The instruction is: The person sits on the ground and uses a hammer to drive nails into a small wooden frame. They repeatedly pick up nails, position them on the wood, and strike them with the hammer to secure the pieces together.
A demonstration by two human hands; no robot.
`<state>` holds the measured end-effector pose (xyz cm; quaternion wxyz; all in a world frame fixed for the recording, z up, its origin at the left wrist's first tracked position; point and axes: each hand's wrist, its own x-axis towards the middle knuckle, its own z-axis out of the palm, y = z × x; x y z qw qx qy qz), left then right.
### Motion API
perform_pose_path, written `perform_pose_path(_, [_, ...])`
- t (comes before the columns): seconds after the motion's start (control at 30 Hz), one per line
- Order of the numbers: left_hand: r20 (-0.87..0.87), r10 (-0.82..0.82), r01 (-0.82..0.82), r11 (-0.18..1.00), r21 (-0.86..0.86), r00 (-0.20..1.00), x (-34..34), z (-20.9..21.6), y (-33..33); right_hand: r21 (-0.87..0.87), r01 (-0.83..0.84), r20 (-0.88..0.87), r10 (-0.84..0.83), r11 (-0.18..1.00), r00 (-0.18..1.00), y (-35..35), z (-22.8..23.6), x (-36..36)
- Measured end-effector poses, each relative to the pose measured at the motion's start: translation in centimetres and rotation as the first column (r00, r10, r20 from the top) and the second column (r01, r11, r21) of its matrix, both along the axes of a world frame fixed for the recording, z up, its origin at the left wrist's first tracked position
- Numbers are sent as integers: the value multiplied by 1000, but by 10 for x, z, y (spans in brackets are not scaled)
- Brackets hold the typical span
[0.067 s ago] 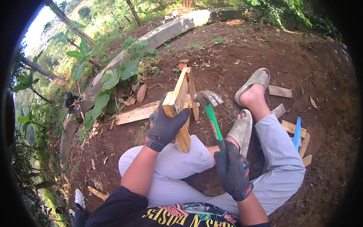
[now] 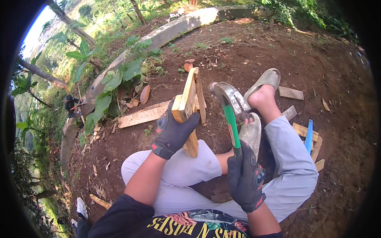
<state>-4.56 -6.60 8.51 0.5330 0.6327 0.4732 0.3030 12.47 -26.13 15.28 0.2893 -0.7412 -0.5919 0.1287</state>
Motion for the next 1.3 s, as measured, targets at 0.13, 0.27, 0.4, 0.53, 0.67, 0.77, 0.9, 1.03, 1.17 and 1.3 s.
perform_pose_path(0.13, [-39,26,-18,981,195,999,24,-6,-17,-191,-68,114,91,979,989,-6,12,2])
perform_pose_path(0.27, [-91,95,-70,966,247,991,18,-6,-22,-59,-45,113,51,997,992,-9,11,-9])
perform_pose_path(0.4, [-187,137,-75,950,304,973,6,-21,-20,6,24,91,-25,1000,996,-2,7,-29])
perform_pose_path(0.53, [-47,75,-60,963,263,996,36,-21,-21,-23,-41,259,46,999,965,-4,13,-16])
perform_pose_path(0.67, [-127,134,-98,961,259,983,8,-15,-18,-37,82,12,-82,996,997,2,29,-30])
perform_pose_path(0.77, [-82,78,-62,980,187,994,21,-14,-18,-68,50,109,-42,996,993,-7,13,-31])
perform_pose_path(0.9, [-51,78,-62,963,261,996,30,-14,-16,22,-1,209,-4,1000,978,-6,9,-21])
perform_pose_path(1.03, [-54,81,-71,983,168,995,23,-7,-18,71,117,72,-122,991,990,-1,27,-31])
perform_pose_path(1.17, [-45,69,-59,979,196,997,31,-11,-17,-272,49,144,-9,961,989,-7,10,-29])
perform_pose_path(1.3, [-142,121,-90,975,204,982,6,-16,-14,12,102,34,-103,995,994,4,13,-39])
